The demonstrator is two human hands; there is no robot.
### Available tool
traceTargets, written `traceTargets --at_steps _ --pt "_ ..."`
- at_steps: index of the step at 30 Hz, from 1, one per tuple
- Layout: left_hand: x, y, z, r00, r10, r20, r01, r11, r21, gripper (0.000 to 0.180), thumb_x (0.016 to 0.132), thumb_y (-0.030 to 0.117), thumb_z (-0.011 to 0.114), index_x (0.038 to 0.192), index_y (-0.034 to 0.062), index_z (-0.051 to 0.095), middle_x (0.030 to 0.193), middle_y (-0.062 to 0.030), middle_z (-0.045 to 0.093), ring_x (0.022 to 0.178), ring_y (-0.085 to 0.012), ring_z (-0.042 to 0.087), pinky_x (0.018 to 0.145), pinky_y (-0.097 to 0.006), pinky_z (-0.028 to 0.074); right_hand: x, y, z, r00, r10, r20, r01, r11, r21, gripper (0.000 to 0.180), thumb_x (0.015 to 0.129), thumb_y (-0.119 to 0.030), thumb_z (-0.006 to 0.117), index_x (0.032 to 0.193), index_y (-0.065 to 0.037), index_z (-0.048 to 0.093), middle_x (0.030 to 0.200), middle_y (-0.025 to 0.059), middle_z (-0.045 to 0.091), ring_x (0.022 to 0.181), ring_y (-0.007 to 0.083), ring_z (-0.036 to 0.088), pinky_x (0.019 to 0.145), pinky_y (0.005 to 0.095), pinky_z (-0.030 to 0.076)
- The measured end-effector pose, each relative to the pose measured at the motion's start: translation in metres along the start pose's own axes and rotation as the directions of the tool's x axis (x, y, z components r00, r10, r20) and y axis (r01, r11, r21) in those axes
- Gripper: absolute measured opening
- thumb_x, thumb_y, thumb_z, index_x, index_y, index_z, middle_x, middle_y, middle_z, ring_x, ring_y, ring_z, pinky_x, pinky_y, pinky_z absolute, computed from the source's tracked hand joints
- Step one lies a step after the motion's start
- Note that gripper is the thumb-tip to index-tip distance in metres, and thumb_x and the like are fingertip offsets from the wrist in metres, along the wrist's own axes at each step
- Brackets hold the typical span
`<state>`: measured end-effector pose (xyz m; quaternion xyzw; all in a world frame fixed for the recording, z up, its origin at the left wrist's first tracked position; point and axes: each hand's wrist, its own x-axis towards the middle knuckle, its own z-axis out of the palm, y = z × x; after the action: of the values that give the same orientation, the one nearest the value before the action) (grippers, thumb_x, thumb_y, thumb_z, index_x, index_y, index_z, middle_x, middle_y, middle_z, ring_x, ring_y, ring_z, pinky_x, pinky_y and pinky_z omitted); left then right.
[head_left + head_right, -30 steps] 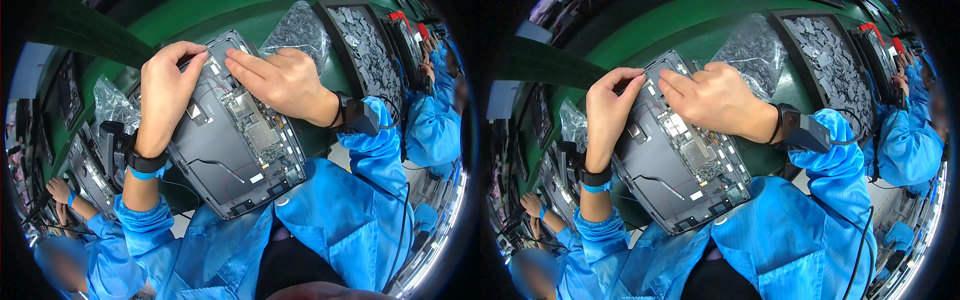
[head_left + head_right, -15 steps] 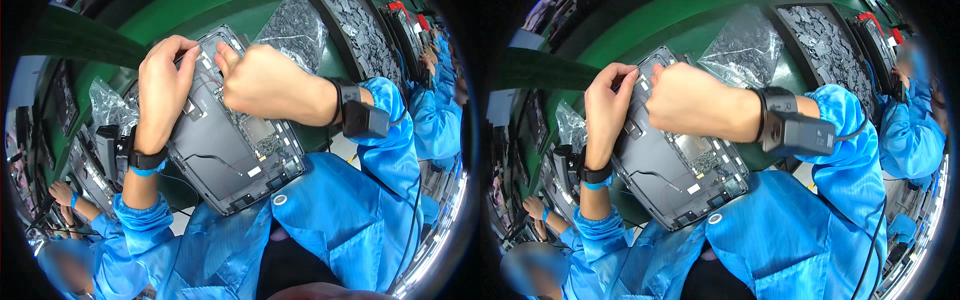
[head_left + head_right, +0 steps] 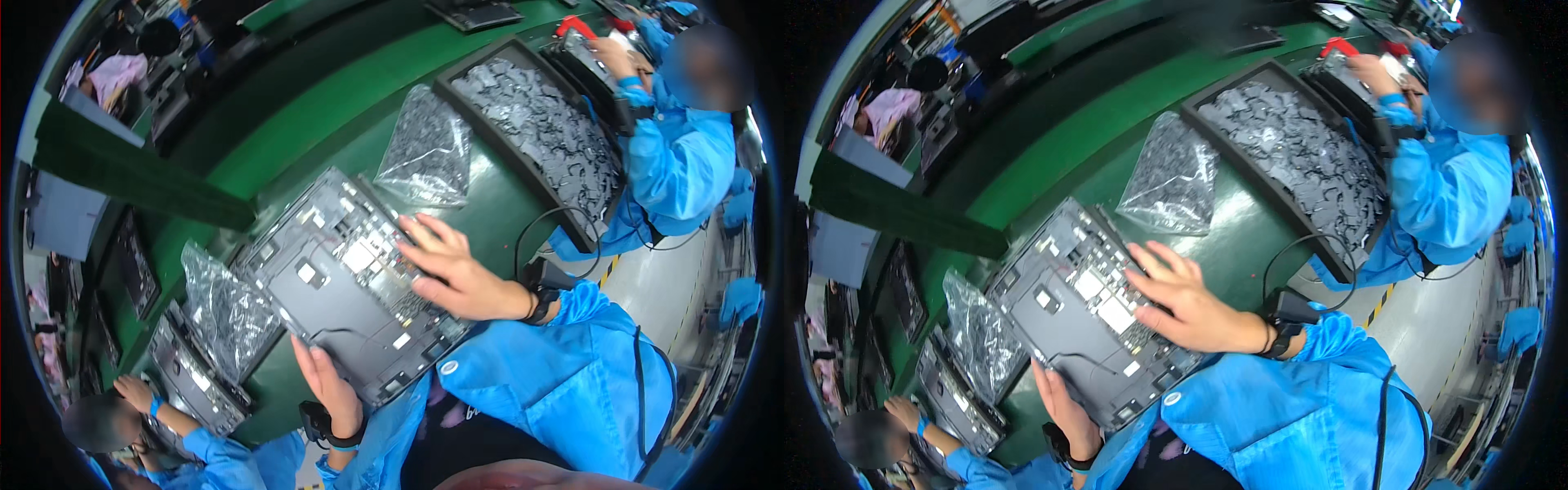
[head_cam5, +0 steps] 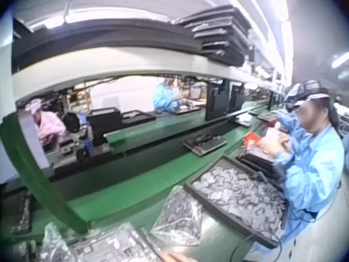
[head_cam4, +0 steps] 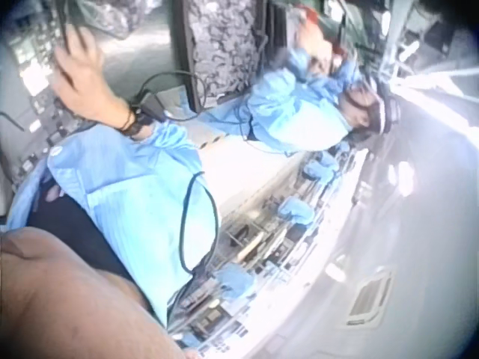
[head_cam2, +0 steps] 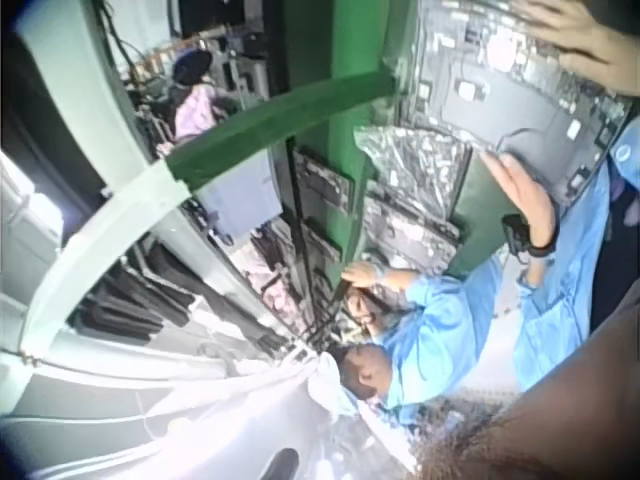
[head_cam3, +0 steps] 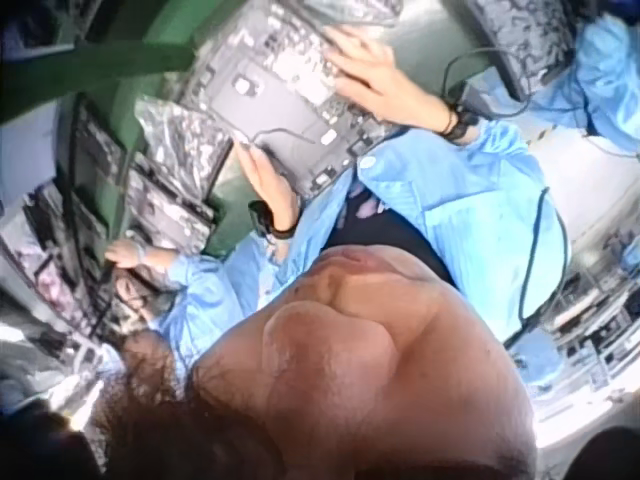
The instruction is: Assembling internal components and connecting cables inside electronic devices such as tablets or laptops on a factory production line.
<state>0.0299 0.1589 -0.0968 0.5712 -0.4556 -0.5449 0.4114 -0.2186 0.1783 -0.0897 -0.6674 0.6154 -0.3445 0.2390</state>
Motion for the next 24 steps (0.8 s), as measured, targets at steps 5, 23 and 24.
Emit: traceTargets --at_steps 5,23,24 --pt "-0.007 0.028 0.016 1.0 0.001 -0.011 -0.002 0.995 -0.101 0.053 0.102 0.019 0.04 0.146 -0.005 0.024 0.144 -0.0164 0.037 0.127 -0.0213 0.039 0.109 -0.033 0.027 0.001 -0.001 0.001 0.999 -0.002 -0.037 0.005 0.996 0.084 0.05 0.092 -0.029 0.058 0.133 -0.001 0.052 0.155 0.0198 0.022 0.142 0.0406 0.016 0.11 0.0515 0.015" --pt "0.074 0.073 0.04 0.93 0.322 0.18 -0.246 0.905 -0.347 0.06 0.092 0.018 0.053 0.143 -0.0043 0.03 0.143 -0.0225 0.041 0.134 -0.0309 0.037 0.111 -0.044 0.027 0.198 0.077 -0.105 0.934 0.355 -0.031 -0.211 0.621 0.754 0.043 0.091 -0.004 0.049 0.132 0.007 0.048 0.114 0.011 0.064 0.093 0.0141 0.063 0.081 0.0282 0.052" --pt "0.075 0.067 0.036 0.929 0.308 0.204 -0.229 0.914 -0.336 0.059 0.092 0.017 0.053 0.143 -0.0042 0.031 0.141 -0.0223 0.042 0.133 -0.03 0.039 0.11 -0.042 0.028 0.225 0.096 -0.104 0.931 0.364 -0.023 -0.222 0.617 0.755 0.042 0.089 -0.002 0.049 0.13 0.007 0.049 0.111 0.0123 0.064 0.09 0.0155 0.064 0.079 0.0297 0.054"
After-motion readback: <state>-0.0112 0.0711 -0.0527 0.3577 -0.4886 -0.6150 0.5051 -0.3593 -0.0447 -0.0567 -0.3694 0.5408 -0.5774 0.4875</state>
